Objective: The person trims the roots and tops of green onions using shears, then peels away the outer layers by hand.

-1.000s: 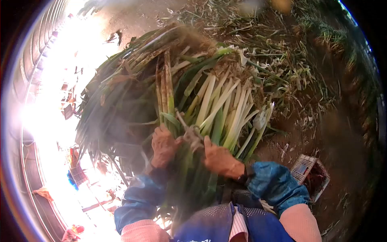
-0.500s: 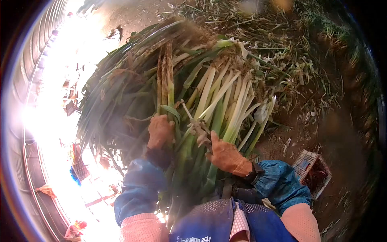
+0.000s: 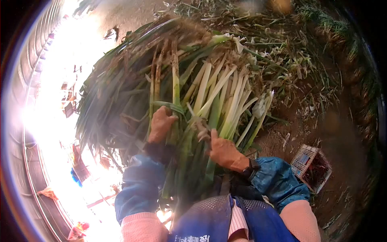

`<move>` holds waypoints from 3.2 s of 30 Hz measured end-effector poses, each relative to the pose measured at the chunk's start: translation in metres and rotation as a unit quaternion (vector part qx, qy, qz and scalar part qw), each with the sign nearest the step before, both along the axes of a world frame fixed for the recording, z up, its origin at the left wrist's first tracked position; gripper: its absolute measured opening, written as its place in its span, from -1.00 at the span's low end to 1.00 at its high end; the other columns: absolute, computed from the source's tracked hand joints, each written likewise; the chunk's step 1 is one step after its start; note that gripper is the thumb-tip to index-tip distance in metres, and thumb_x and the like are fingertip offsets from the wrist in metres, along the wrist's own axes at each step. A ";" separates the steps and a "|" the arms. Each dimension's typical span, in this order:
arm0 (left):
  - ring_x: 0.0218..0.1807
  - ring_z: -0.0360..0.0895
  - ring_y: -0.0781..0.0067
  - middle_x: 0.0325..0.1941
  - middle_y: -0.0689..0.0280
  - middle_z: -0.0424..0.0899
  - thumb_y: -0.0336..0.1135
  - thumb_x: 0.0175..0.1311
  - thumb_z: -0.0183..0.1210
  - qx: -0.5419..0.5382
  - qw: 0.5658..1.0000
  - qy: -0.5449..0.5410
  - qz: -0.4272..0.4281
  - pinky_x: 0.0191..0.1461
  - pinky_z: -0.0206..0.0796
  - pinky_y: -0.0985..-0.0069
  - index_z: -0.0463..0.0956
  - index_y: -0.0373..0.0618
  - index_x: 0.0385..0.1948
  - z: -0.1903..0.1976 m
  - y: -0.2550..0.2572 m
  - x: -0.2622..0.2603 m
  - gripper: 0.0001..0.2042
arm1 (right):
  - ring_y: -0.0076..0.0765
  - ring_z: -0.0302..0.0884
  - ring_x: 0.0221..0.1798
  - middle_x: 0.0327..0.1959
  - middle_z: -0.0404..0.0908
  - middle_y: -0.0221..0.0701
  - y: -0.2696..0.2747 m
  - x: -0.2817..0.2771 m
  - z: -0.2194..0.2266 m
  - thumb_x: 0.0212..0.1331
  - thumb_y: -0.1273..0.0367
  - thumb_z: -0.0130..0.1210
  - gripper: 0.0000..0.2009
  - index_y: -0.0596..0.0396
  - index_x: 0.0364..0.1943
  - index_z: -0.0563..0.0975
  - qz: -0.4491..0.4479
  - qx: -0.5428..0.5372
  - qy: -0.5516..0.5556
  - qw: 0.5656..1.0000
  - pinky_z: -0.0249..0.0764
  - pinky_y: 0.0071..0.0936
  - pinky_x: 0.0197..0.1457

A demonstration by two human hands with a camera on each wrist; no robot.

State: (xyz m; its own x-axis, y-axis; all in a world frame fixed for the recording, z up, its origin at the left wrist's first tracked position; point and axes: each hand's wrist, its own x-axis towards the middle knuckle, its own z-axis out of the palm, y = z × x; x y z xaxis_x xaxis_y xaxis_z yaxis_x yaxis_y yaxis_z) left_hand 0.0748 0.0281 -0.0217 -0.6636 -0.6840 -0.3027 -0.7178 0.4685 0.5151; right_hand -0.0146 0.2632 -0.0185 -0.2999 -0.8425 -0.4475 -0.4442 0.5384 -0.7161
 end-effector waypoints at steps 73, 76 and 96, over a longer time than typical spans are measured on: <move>-0.26 0.52 -0.11 -0.37 -0.06 0.57 -0.28 -0.11 0.13 0.033 0.990 -0.140 -0.008 -0.17 0.32 0.13 0.26 -0.14 0.05 0.055 0.123 0.074 -0.44 | 0.14 0.52 -0.30 -0.43 0.52 0.10 -0.060 -0.026 -0.001 0.00 0.40 -0.06 -0.50 0.52 -0.01 0.16 -0.006 -0.076 0.058 0.995 0.44 -0.09 -0.22; -0.25 0.52 -0.10 -0.35 -0.05 0.58 -0.30 -0.11 0.14 0.015 0.994 -0.099 -0.048 -0.19 0.32 0.13 0.27 -0.14 0.04 0.055 0.124 0.055 -0.45 | 0.23 0.50 -0.29 -0.43 0.52 0.11 -0.036 -0.030 0.014 -0.01 0.29 0.03 -0.38 0.47 0.05 0.09 -0.050 -0.065 0.027 0.996 0.43 -0.05 -0.20; -0.41 0.42 0.18 -0.42 0.22 0.46 -0.35 0.06 0.02 -0.270 0.960 -0.013 -0.068 -0.37 0.27 0.32 0.40 -0.08 -0.45 -0.028 -0.063 0.033 -0.93 | 0.24 0.45 -0.28 -0.37 0.49 0.12 0.009 -0.030 -0.032 0.03 0.20 0.08 -0.24 0.49 0.17 0.03 -0.055 -0.021 0.052 0.997 0.37 -0.04 -0.21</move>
